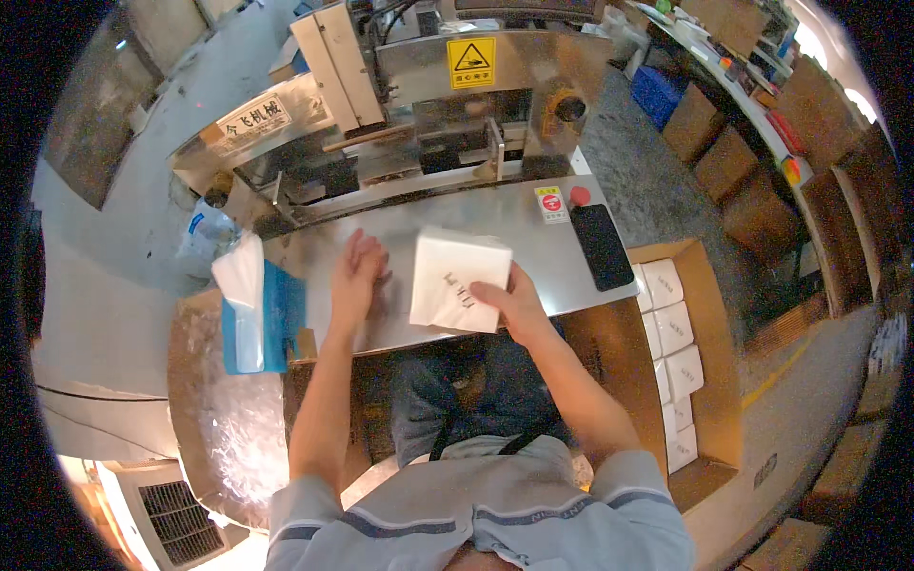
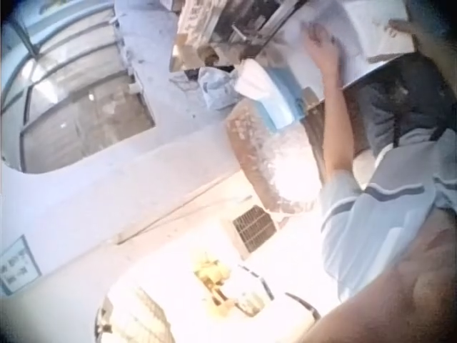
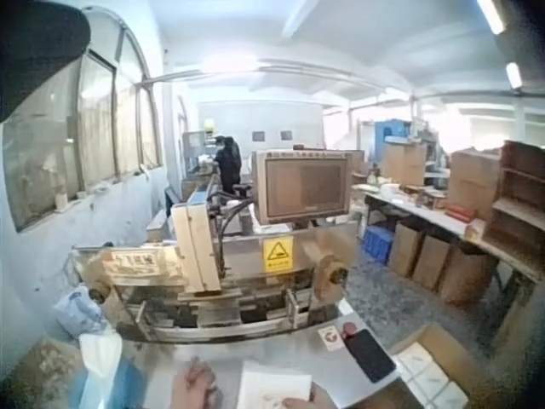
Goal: Packaging and sealing boxes of paper products using a heat-sealing machine and tape dispenser.
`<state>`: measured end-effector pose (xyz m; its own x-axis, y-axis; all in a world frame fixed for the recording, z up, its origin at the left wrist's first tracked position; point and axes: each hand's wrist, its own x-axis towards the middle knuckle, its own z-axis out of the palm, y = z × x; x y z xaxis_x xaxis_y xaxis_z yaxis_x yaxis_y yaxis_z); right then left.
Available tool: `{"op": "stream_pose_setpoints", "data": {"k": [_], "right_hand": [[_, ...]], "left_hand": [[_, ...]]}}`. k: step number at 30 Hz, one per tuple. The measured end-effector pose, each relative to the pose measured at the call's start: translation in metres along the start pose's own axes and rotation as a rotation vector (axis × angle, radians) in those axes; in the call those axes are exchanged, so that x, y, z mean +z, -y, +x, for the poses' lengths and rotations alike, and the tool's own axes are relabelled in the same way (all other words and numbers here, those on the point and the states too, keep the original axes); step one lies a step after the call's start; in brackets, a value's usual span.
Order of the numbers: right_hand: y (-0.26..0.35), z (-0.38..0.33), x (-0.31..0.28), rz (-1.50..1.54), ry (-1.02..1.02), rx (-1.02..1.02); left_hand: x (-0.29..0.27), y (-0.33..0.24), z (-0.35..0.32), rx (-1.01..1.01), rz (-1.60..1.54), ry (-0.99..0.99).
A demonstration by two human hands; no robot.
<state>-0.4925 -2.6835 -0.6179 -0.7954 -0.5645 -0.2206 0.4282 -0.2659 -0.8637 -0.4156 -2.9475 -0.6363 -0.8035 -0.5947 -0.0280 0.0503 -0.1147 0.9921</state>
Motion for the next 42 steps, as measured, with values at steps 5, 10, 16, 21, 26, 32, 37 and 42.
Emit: {"op": "stream_pose_setpoints", "data": {"k": [5,10,16,21,26,32,37,42], "right_hand": [[0.008,-0.015,-0.027,0.503,-0.085,0.054],[0.013,-0.024,-0.053,0.854,0.132,0.011],[0.013,-0.036,-0.068,0.952,0.303,-0.038],[0.024,-0.049,-0.071,0.655,0.007,-0.121],[0.063,-0.057,-0.053,0.001,-0.144,-0.339],[0.073,-0.065,-0.006,-0.837,-0.307,-0.502],[0.065,-0.069,0.04,-1.0,-0.163,-0.558],[0.055,-0.088,0.079,-0.783,0.093,-0.496]], "left_hand": [[-0.011,0.008,0.108,-0.155,-0.391,0.008],[-0.005,0.019,0.16,-0.111,-0.376,-0.06],[-0.007,0.017,0.148,-0.121,-0.226,-0.13],[-0.014,-0.037,0.044,0.02,0.151,-0.029],[-0.227,-0.118,-0.056,0.291,0.608,-0.498],[-0.385,-0.125,-0.184,0.241,1.727,-1.346],[-0.164,-0.105,-0.194,0.156,0.74,-0.451],[-0.001,-0.013,-0.161,0.053,-0.239,0.159]]}}
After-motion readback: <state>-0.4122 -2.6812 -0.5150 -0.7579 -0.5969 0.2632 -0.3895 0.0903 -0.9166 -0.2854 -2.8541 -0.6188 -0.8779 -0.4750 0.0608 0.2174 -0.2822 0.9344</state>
